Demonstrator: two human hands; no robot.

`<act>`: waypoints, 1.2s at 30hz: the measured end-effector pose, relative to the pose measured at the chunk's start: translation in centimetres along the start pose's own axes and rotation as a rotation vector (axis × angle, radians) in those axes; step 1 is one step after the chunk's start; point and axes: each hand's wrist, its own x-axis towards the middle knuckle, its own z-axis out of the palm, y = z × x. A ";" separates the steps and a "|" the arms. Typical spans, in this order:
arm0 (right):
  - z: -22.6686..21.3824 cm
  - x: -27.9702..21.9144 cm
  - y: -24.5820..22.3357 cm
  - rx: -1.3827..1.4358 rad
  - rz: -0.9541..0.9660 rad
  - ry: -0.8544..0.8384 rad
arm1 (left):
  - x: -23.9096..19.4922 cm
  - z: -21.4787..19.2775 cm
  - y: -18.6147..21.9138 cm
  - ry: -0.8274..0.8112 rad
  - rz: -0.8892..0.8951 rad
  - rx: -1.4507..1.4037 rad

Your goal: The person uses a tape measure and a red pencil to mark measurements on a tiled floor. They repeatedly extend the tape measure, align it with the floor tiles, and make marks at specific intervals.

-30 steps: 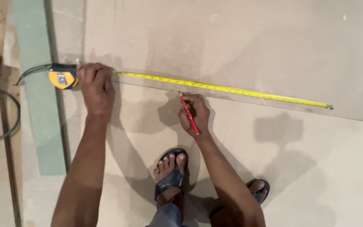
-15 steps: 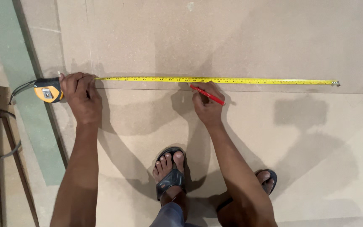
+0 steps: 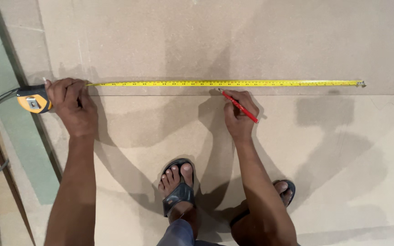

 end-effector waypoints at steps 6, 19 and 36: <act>-0.9 1.0 2.0 0.169 0.009 -0.004 | 0.0 0.0 0.0 -0.005 0.013 0.005; -2.6 3.0 2.0 0.105 -0.034 -0.018 | -0.3 0.6 -0.9 -0.004 0.010 0.060; -3.2 4.6 1.9 -0.438 -0.345 -0.057 | -0.5 0.7 -1.4 -0.016 0.001 0.082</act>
